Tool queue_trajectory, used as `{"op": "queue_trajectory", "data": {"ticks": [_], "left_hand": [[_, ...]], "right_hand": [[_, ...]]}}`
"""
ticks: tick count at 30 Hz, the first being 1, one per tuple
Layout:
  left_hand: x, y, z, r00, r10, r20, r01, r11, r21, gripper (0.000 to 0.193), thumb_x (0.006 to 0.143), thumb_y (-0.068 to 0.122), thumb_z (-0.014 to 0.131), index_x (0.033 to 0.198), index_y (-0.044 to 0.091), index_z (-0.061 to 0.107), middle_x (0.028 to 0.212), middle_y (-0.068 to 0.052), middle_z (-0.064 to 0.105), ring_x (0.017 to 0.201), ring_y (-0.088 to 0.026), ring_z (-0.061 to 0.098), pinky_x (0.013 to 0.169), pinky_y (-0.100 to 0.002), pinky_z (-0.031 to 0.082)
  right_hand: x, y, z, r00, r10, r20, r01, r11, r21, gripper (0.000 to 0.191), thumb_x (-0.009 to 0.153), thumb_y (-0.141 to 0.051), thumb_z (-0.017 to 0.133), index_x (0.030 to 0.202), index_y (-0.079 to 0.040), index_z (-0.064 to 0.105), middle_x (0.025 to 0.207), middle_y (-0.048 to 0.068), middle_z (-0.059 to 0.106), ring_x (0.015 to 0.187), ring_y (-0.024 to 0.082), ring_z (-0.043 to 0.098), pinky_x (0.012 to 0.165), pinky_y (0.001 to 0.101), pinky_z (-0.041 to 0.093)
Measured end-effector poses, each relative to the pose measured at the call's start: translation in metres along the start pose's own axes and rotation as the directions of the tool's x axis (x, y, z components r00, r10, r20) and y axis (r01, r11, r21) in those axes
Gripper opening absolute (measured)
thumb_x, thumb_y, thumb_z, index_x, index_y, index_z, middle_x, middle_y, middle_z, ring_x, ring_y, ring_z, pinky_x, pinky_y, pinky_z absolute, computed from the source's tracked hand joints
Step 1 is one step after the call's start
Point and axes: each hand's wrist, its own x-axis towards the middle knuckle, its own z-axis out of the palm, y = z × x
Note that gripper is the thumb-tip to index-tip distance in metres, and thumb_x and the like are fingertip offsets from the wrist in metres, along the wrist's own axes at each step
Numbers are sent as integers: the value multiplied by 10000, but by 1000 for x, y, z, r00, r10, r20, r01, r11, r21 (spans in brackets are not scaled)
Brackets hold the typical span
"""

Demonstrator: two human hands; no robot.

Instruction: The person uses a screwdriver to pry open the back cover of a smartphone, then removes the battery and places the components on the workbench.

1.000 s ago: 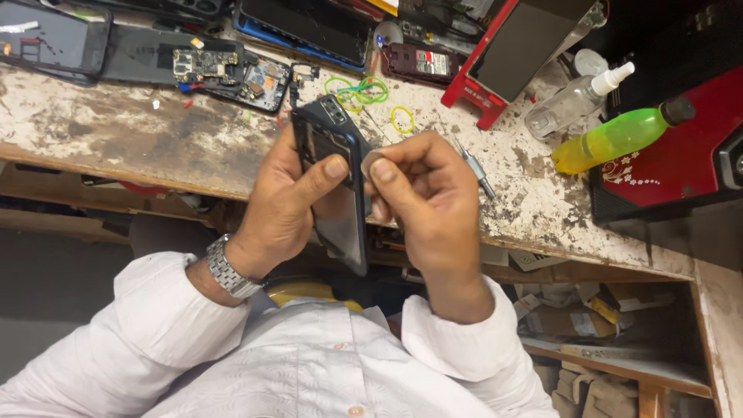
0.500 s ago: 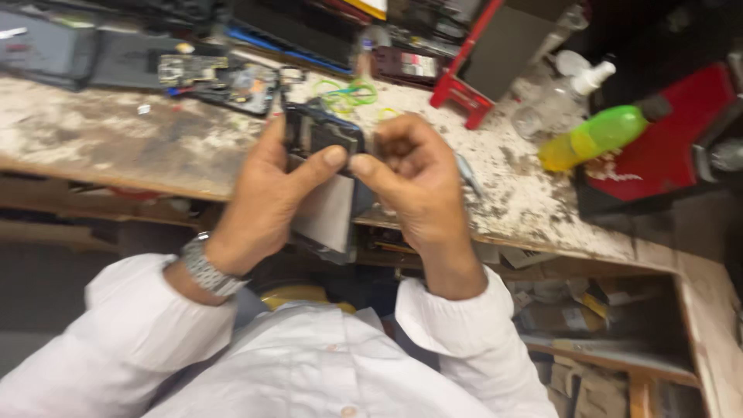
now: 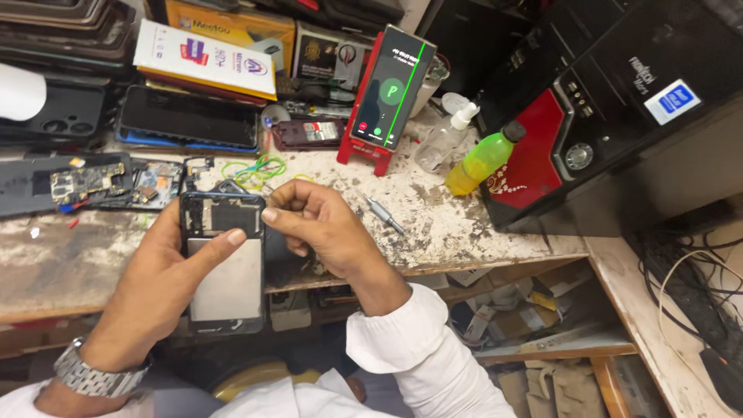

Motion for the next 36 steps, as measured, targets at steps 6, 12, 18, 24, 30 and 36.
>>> {"op": "queue_trajectory", "data": {"ticks": [6, 12, 18, 24, 30, 36], "left_hand": [[1, -2, 0, 999, -33, -18, 33, 999, -1, 414, 899, 66, 689, 1298, 38, 584, 1124, -41, 718, 939, -83, 669, 774, -265, 574], [6, -3, 5, 997, -48, -56, 45, 997, -58, 414, 910, 65, 685, 1307, 38, 574, 1115, -53, 717, 904, -92, 681, 716, -270, 585], [11, -7, 1, 999, -33, -25, 31, 998, -61, 441, 903, 57, 693, 1324, 42, 562, 1121, -53, 711, 913, -94, 678, 741, -262, 584], [12, -11, -3, 999, -51, -3, 50, 991, -124, 457, 893, 51, 698, 1330, 35, 565, 1146, -47, 711, 959, -98, 675, 783, -267, 582], [6, -20, -5, 999, 53, -8, -54, 987, -154, 449, 937, 61, 705, 1353, 21, 542, 1196, -41, 690, 1034, -93, 659, 849, -254, 577], [3, -23, -7, 999, 31, -10, -32, 984, -176, 445, 948, 58, 699, 1364, 20, 542, 1190, -45, 696, 1026, -96, 662, 871, -253, 571]], "right_hand": [[3, 9, -8, 1000, -7, -25, 5, 998, -65, 142, 977, -147, 735, 1004, -21, 674, 841, -31, 616, 658, 21, 501, 575, 202, 407], [12, 18, -9, 996, -81, -45, 74, 987, -141, 150, 964, -143, 745, 1033, -20, 693, 936, -28, 680, 836, 32, 594, 756, 209, 492], [15, 5, -20, 998, 64, 28, -63, 996, -61, 144, 944, -149, 760, 992, -41, 677, 778, -55, 585, 559, 1, 423, 465, 184, 289], [20, 10, -21, 981, 120, 151, -130, 990, 61, 116, 967, -132, 723, 996, -59, 639, 774, -72, 543, 551, 6, 377, 473, 198, 264], [24, 17, -25, 978, 115, 174, -133, 987, 92, 62, 982, -80, 685, 1009, -56, 634, 761, -47, 556, 539, 29, 396, 471, 211, 284], [20, 9, -23, 992, 89, 91, -90, 996, -3, 59, 984, -27, 666, 1031, -22, 630, 778, -34, 581, 528, 3, 396, 451, 189, 265]]}}
